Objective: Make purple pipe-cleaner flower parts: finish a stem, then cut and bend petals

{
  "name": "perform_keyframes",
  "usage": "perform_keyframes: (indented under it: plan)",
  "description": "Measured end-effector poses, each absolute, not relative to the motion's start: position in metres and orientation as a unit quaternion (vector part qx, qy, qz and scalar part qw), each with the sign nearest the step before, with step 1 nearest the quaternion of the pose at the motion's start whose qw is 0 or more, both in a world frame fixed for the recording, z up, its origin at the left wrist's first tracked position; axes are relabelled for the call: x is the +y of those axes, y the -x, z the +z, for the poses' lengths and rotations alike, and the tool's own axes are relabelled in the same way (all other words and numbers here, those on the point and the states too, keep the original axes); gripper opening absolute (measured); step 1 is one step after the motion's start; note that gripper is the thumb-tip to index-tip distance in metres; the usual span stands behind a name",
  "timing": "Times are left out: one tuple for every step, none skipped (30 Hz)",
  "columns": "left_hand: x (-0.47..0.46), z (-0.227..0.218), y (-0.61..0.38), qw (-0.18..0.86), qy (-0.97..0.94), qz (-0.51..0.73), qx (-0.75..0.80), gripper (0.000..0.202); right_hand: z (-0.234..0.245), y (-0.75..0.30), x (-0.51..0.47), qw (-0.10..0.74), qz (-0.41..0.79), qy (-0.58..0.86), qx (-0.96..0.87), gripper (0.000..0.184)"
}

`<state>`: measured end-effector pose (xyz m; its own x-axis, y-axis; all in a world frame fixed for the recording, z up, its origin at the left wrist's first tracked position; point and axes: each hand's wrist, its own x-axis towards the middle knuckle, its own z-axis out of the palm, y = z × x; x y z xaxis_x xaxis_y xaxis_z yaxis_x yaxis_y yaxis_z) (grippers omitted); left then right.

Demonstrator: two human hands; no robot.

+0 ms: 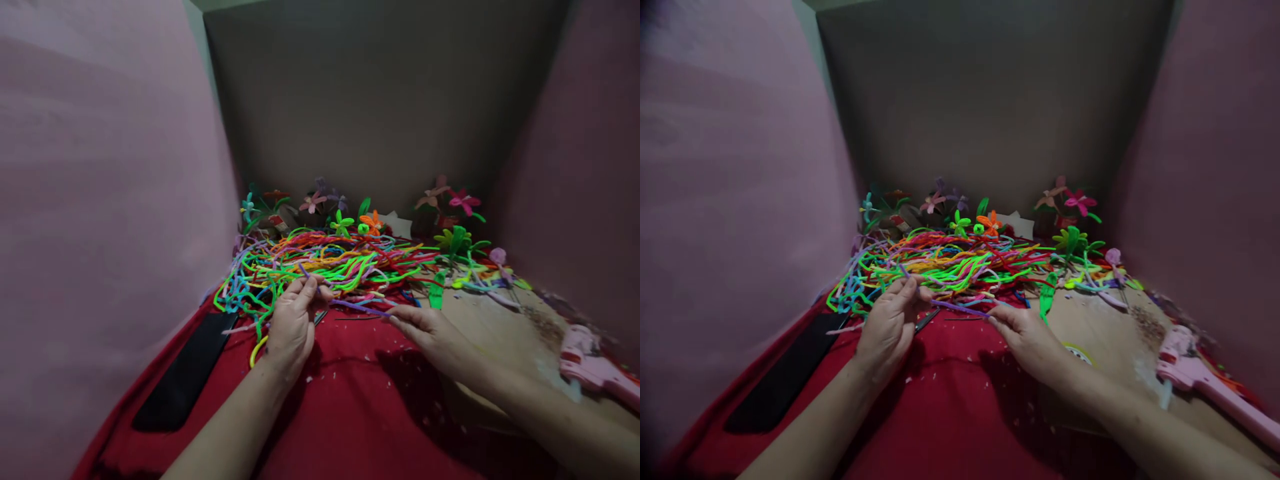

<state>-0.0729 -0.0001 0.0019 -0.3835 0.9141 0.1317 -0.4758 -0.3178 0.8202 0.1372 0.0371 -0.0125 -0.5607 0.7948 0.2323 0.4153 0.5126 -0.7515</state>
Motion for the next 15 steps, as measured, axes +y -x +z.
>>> perform_keyframes:
  plan:
    - [0.001,0.002,0.073,0.463,-0.304,0.750,0.361,0.020,-0.012,-0.139,0.037,0.283,0.329,0.371,-0.821,0.031]
    - [0.001,0.001,0.074,0.461,-0.300,0.751,0.366,0.020,-0.013,-0.141,0.037,0.278,0.332,0.371,-0.821,0.031]
    - [0.002,0.001,0.075,0.458,-0.295,0.753,0.370,0.021,-0.013,-0.143,0.037,0.277,0.335,0.372,-0.820,0.031]
    - [0.003,0.001,0.075,0.454,-0.291,0.755,0.374,0.021,-0.014,-0.145,0.037,0.276,0.340,0.373,-0.818,0.031]
    - [0.004,0.001,0.076,0.450,-0.288,0.756,0.377,0.022,-0.014,-0.146,0.037,0.277,0.346,0.374,-0.815,0.031]
    - [0.005,0.001,0.077,0.448,-0.287,0.757,0.379,0.022,-0.015,-0.147,0.037,0.280,0.352,0.375,-0.811,0.031]
    - [0.006,0.001,0.078,0.446,-0.284,0.758,0.382,0.022,-0.015,-0.148,0.038,0.284,0.355,0.377,-0.807,0.031]
    - [0.006,0.001,0.079,0.443,-0.280,0.760,0.385,0.022,-0.015,-0.149,0.039,0.288,0.355,0.381,-0.804,0.031]
    - [0.007,0.001,0.080,0.440,-0.276,0.762,0.387,0.022,-0.013,-0.150,0.039,0.292,0.353,0.387,-0.800,0.031]
    - [0.007,0.001,0.082,0.437,-0.271,0.764,0.390,0.022,-0.011,-0.151,0.040,0.295,0.350,0.397,-0.795,0.031]
    - [0.008,0.001,0.083,0.436,-0.266,0.765,0.393,0.023,-0.009,-0.151,0.040,0.297,0.347,0.408,-0.790,0.031]
    - [0.008,0.001,0.085,0.435,-0.261,0.766,0.395,0.023,-0.006,-0.151,0.040,0.295,0.346,0.420,-0.785,0.030]
    - [0.008,0.002,0.086,0.436,-0.256,0.766,0.397,0.023,-0.003,-0.152,0.040,0.293,0.346,0.430,-0.781,0.030]
    - [0.008,0.002,0.088,0.437,-0.253,0.765,0.399,0.023,0.000,-0.152,0.041,0.289,0.346,0.437,-0.778,0.030]
    - [0.008,0.003,0.088,0.438,-0.251,0.765,0.399,0.023,0.001,-0.153,0.041,0.284,0.347,0.440,-0.778,0.031]
